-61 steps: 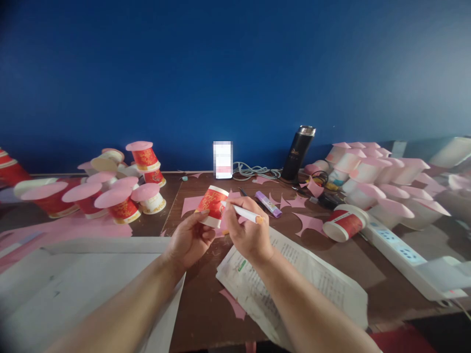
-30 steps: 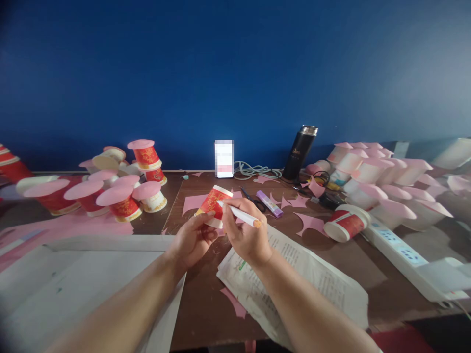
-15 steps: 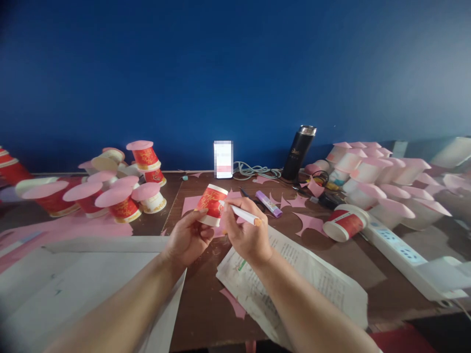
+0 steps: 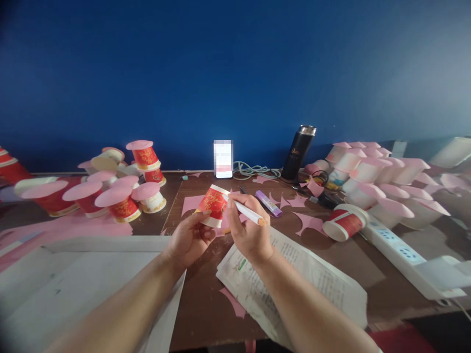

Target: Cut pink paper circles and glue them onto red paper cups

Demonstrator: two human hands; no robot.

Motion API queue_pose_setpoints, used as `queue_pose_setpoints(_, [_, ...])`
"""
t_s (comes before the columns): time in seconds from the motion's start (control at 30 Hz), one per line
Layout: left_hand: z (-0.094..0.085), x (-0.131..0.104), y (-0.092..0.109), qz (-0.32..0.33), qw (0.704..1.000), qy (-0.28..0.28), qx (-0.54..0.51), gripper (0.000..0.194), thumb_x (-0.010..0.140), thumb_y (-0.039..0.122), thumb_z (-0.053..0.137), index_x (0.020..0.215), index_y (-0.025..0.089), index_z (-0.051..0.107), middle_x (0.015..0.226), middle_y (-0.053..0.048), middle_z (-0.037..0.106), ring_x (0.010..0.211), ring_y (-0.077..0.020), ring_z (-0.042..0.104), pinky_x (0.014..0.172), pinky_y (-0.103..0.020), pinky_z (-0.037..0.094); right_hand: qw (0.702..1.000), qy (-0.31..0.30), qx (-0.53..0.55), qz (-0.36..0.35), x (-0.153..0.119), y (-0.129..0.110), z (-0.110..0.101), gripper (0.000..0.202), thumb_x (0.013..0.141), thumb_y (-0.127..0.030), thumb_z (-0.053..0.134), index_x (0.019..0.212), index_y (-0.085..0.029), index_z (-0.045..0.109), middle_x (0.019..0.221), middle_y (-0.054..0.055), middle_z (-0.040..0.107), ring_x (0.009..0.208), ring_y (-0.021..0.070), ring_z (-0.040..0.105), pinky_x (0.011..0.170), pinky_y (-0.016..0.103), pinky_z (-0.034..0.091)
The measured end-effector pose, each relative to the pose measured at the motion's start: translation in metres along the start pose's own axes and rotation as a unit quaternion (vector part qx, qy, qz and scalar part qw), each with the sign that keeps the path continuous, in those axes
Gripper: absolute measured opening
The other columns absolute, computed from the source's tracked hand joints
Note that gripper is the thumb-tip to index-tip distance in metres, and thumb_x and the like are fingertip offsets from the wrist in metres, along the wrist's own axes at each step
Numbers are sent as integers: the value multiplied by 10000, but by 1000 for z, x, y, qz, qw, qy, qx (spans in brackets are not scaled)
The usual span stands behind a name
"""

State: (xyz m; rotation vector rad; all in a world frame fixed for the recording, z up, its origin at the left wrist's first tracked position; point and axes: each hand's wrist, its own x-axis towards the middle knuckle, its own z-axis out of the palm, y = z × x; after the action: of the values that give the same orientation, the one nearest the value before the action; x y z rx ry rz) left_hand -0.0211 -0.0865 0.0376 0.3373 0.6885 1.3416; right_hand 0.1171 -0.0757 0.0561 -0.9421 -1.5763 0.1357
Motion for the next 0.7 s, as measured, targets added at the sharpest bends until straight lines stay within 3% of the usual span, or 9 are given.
queue_pose_setpoints(0.4, [-1,2,2,-5,1000,13,-8,156,606,128,710,622,144,555,548,16,572,434,-46,453,425,-170,357,999,-44,14,28,-2,0,1,97,836,-221,572,881,-192,654,754,7,645,660,124,587,653,272,479])
queue_pose_setpoints(0.7, [1,1,0,2,1000,3,18,154,607,145,723,664,133,580,545,16,555,449,-49,457,424,-156,342,1000,-11,-1,6,0,-1,-1,112,840,-227,570,906,-193,653,821,34,670,720,146,610,701,302,495])
